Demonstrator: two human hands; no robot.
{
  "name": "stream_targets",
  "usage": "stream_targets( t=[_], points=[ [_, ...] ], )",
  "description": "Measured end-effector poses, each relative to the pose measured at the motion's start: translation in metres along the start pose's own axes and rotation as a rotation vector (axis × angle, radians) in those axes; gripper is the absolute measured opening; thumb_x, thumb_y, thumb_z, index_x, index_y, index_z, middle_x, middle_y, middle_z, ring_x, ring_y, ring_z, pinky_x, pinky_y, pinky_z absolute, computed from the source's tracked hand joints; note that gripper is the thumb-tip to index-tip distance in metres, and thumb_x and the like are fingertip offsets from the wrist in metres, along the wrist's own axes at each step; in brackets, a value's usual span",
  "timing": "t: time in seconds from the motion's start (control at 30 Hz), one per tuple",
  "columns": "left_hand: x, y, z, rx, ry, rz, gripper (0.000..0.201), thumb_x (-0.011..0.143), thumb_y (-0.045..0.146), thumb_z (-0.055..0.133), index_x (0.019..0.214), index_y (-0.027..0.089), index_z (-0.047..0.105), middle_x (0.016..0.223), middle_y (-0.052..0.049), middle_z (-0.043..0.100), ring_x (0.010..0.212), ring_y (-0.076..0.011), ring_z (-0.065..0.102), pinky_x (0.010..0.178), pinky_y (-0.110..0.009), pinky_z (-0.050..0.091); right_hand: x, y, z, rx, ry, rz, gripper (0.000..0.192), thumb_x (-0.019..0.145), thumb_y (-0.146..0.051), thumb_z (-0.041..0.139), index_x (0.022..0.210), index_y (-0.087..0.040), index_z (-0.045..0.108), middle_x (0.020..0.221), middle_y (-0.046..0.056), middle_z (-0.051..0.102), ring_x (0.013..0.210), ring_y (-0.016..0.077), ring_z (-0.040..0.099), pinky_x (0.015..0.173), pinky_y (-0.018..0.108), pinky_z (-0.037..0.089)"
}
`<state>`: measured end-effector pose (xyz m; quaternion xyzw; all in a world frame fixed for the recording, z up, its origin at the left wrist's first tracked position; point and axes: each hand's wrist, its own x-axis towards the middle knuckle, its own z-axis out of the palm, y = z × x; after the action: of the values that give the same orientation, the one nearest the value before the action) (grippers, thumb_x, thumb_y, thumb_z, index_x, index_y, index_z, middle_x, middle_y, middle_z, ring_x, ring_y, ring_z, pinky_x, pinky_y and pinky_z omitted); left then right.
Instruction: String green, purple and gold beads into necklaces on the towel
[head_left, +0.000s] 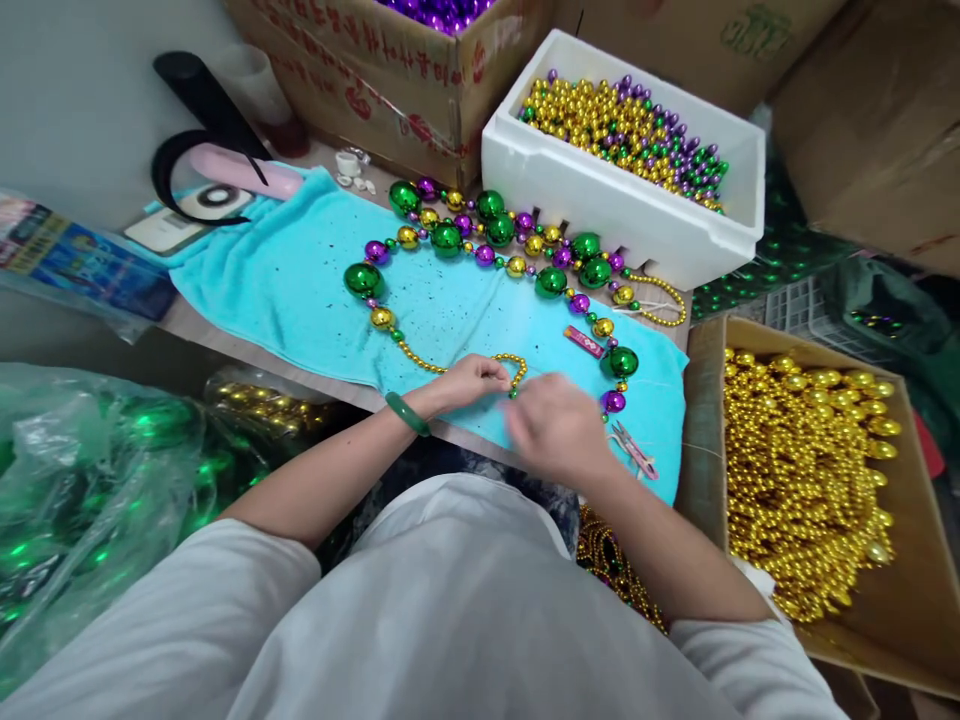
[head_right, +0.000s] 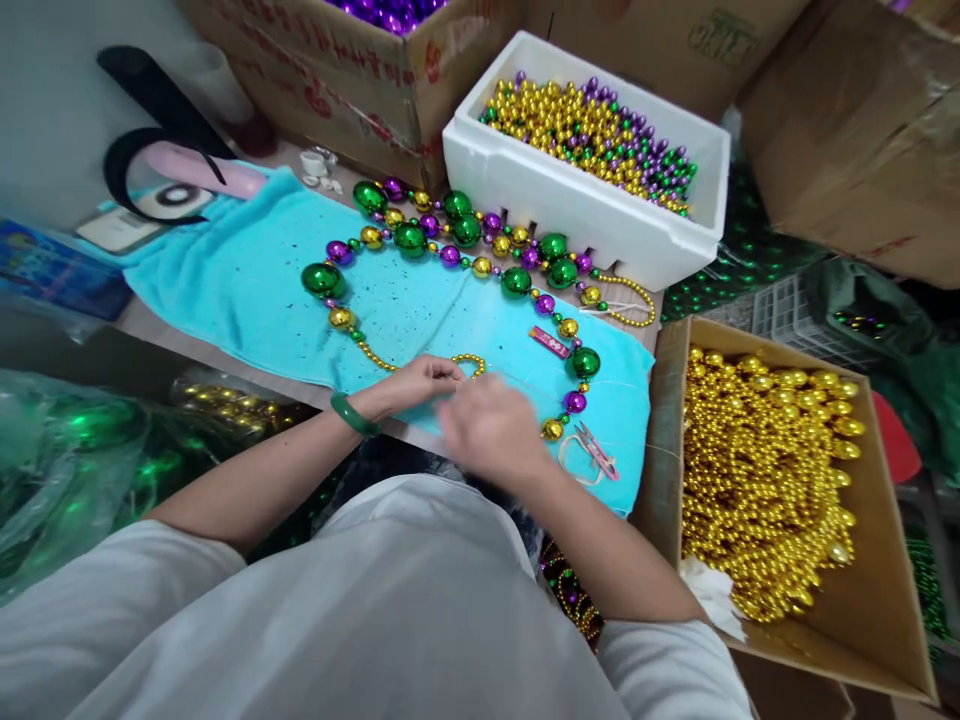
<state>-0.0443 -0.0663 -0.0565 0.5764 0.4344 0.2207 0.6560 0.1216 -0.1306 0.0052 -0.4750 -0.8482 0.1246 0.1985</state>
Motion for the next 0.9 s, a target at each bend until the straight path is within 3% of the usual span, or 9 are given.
stream_targets(
  t=[0.07, 0.17, 0.27, 0.37, 0.5, 0.63, 0.77, 0.8, 0.9],
  points=[
    [0.001, 0.0, -0.002, 0.001, 0.003, 0.073, 0.018, 0.073, 0.032, 0.066, 0.07, 0.014, 0.065, 0.07, 0.0, 0.063, 0.069, -0.0126, 0.055, 0.07, -0.026, 0.041, 0.011, 0.039, -0.014, 0.224, 0.091, 0.353, 0.024, 0.087, -0.032, 0.055, 0.072, -0.016, 0.065, 0.073, 0.008, 0.065, 0.073, 0.0194, 0.057, 0.064, 0.032, 0.043],
    [0.003, 0.0, -0.002, 0.017, 0.011, 0.204, 0.017, 0.075, 0.03, 0.065, 0.073, 0.014, 0.067, 0.077, -0.002, 0.066, 0.076, -0.0143, 0.058, 0.075, -0.027, 0.043, 0.024, 0.086, -0.001, 0.787, -0.306, 0.677, 0.016, 0.068, -0.027, 0.068, 0.079, -0.016, 0.067, 0.066, 0.001, 0.063, 0.055, 0.0128, 0.052, 0.049, 0.025, 0.035],
    [0.006, 0.001, 0.0, 0.056, 0.047, 0.311, 0.015, 0.077, 0.028, 0.064, 0.073, 0.014, 0.068, 0.08, -0.003, 0.067, 0.079, -0.0147, 0.06, 0.076, -0.027, 0.045, 0.027, 0.096, 0.032, 1.218, -0.499, 0.748, 0.031, 0.053, -0.02, 0.072, 0.083, -0.016, 0.065, 0.062, -0.004, 0.058, 0.047, 0.0075, 0.044, 0.044, 0.022, 0.031],
    [0.008, 0.001, 0.002, 0.108, 0.106, 0.382, 0.014, 0.08, 0.025, 0.062, 0.073, 0.015, 0.069, 0.079, -0.003, 0.066, 0.077, -0.0143, 0.059, 0.075, -0.026, 0.045, 0.029, 0.088, 0.054, 1.427, -0.514, 0.723, 0.033, 0.047, -0.012, 0.07, 0.079, -0.016, 0.064, 0.06, -0.007, 0.055, 0.047, 0.0053, 0.041, 0.045, 0.02, 0.032],
    [0.007, 0.001, 0.002, 0.248, 0.161, 0.423, 0.015, 0.082, 0.02, 0.059, 0.07, 0.016, 0.067, 0.071, -0.001, 0.061, 0.071, -0.013, 0.055, 0.072, -0.026, 0.043, 0.039, 0.089, 0.054, 1.426, -0.526, 0.7, 0.024, 0.049, -0.016, 0.071, 0.071, -0.015, 0.062, 0.057, -0.005, 0.053, 0.048, 0.006, 0.042, 0.047, 0.02, 0.033],
    [0.007, -0.001, -0.003, 0.3, 0.171, 0.422, 0.014, 0.083, 0.018, 0.059, 0.074, 0.015, 0.068, 0.075, -0.001, 0.063, 0.073, -0.0132, 0.057, 0.072, -0.026, 0.043, 0.044, 0.099, 0.025, 1.039, -0.527, 0.744, 0.02, 0.059, -0.029, 0.076, 0.067, -0.015, 0.065, 0.048, -0.004, 0.051, 0.044, 0.0074, 0.039, 0.044, 0.023, 0.027],
    [0.01, -0.008, -0.008, 0.32, 0.181, 0.407, 0.013, 0.084, 0.019, 0.06, 0.075, 0.015, 0.068, 0.076, -0.002, 0.063, 0.073, -0.0132, 0.057, 0.071, -0.026, 0.043, 0.027, 0.061, -0.026, 0.79, -0.344, 0.57, 0.019, 0.078, -0.037, 0.068, 0.079, -0.018, 0.073, 0.071, 0.004, 0.068, 0.06, 0.0125, 0.055, 0.056, 0.026, 0.04],
    [0.01, -0.009, -0.009, 0.322, 0.175, 0.401, 0.013, 0.084, 0.019, 0.059, 0.075, 0.015, 0.068, 0.076, -0.002, 0.063, 0.073, -0.0129, 0.057, 0.071, -0.026, 0.043, 0.021, 0.046, -0.039, 0.819, -0.407, 0.446, 0.021, 0.083, -0.038, 0.064, 0.083, -0.02, 0.075, 0.08, 0.005, 0.071, 0.067, 0.0142, 0.06, 0.06, 0.027, 0.044],
    [0.012, -0.012, -0.008, 0.319, 0.164, 0.392, 0.013, 0.084, 0.017, 0.059, 0.075, 0.015, 0.068, 0.076, -0.002, 0.063, 0.073, -0.0125, 0.057, 0.071, -0.026, 0.044, 0.011, 0.019, -0.066, 0.893, -0.895, 0.038, 0.029, 0.077, -0.033, 0.073, 0.104, -0.026, 0.075, 0.099, 0.003, 0.074, 0.074, 0.0141, 0.064, 0.067, 0.027, 0.047]
  ],
)
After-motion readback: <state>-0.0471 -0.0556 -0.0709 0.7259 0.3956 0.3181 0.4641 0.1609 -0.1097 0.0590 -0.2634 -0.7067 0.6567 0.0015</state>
